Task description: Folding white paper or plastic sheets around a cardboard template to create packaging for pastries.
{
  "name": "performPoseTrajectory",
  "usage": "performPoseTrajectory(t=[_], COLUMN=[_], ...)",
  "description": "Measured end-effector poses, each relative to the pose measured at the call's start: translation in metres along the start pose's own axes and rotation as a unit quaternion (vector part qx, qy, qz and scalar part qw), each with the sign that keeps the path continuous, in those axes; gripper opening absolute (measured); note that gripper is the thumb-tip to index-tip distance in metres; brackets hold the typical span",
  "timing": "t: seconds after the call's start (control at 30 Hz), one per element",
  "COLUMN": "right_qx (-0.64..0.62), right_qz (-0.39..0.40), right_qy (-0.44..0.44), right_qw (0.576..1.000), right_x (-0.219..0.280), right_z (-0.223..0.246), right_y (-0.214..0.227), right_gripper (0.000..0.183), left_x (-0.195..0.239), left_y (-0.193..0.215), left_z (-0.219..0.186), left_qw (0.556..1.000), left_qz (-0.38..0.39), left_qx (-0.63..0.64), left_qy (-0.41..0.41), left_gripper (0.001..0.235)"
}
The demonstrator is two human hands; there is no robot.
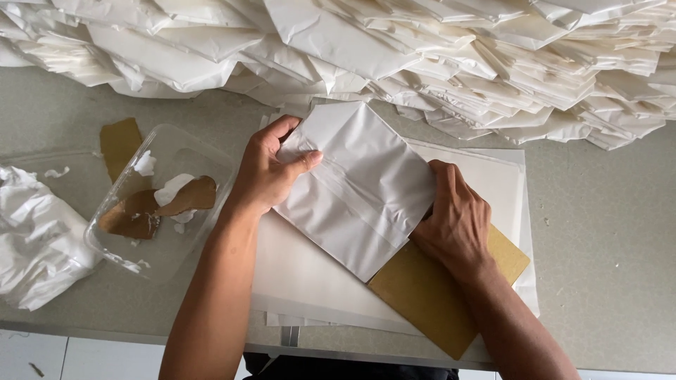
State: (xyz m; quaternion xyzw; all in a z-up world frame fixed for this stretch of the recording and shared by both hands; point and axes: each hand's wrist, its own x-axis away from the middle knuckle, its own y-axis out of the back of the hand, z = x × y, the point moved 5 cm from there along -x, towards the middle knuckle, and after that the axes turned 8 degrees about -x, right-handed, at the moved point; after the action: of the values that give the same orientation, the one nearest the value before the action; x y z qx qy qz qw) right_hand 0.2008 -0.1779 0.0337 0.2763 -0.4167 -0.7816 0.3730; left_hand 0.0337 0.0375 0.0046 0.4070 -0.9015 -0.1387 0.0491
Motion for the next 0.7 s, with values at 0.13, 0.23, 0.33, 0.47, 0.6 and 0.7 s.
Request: performPoseTrajectory(t=[0.13, 0.23, 0.33, 0.47, 0.6, 0.7], right_qx=[-0.001, -0.005, -0.01, -0.006, -0.012, -0.014], right_qz=[-0.004, -0.01, -0.008, -0.024, -0.025, -0.024], right_qy=[0.006, 0.007, 0.008, 0.011, 0.02, 0.023], right_qw=[1.0, 1.0, 1.0, 1.0, 0.999, 0.999], right_x=[0.0, 0.001, 0.002, 0.002, 0.001, 0.001], right_z=[-0.001, -0.003, -0.004, -0.004, -0.003, -0.004], right_y=[-0.002, -0.002, -0.002, -0.002, -0.002, -0.002], right_gripper=[0.062, 0.062, 0.061, 0.059, 0.059, 0.059], left_x=[0.002, 0.004, 0.004, 0.007, 0.001, 0.001], left_y=[0.001, 0.0, 0.002, -0.001, 0.0, 0.0], left_z=[-0.006, -0.008, -0.01, -0.008, 0.003, 0.001], left_qw=[1.0, 1.0, 0.999, 0.999, 0.999, 1.0], left_qz=[0.007, 0.017, 0.025, 0.033, 0.039, 0.028], left_qx=[-0.009, -0.01, -0.017, -0.015, 0.003, 0.011], left_qy=[-0.012, -0.013, -0.014, -0.001, 0.002, -0.003], left_gripper=[0.023, 0.022, 0.021, 0.019, 0.015, 0.015])
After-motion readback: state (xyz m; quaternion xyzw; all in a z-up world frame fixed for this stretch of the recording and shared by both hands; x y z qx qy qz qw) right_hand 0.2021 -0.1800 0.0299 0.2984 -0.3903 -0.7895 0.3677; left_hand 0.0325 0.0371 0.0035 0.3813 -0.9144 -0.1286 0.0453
